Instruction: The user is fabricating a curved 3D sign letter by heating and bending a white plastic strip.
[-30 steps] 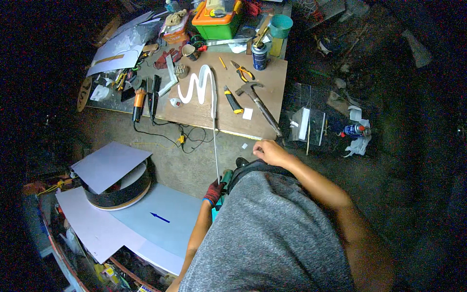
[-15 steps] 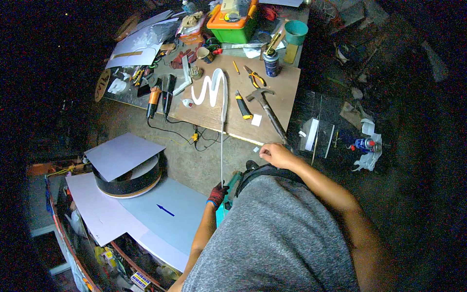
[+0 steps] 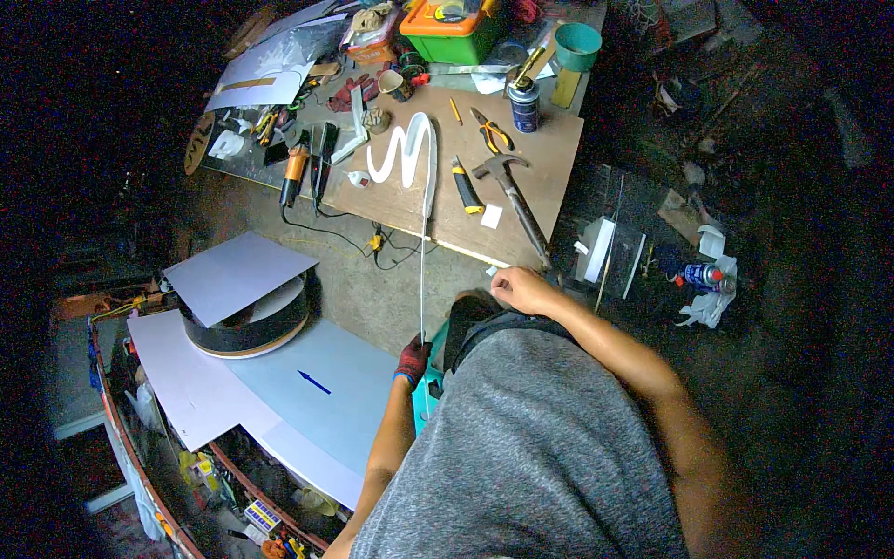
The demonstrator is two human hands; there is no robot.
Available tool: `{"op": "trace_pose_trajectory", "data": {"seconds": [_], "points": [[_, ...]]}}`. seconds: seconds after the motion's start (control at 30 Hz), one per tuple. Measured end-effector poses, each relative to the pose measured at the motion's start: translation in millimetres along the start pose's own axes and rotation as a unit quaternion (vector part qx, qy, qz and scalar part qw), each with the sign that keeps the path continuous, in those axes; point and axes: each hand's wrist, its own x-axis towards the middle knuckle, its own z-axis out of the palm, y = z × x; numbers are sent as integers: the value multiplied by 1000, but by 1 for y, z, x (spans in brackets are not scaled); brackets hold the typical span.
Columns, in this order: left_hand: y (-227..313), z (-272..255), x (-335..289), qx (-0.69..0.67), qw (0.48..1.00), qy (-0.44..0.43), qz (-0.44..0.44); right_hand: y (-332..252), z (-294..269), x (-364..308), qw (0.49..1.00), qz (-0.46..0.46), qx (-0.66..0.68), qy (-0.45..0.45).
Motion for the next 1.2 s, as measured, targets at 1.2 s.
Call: {"op": "trace_pose_trajectory", "data": {"seconds": [1.2], "points": [[-1, -12, 9, -3, 985, -174, -1, 5, 111, 157, 845, 308, 370, -234]]}}
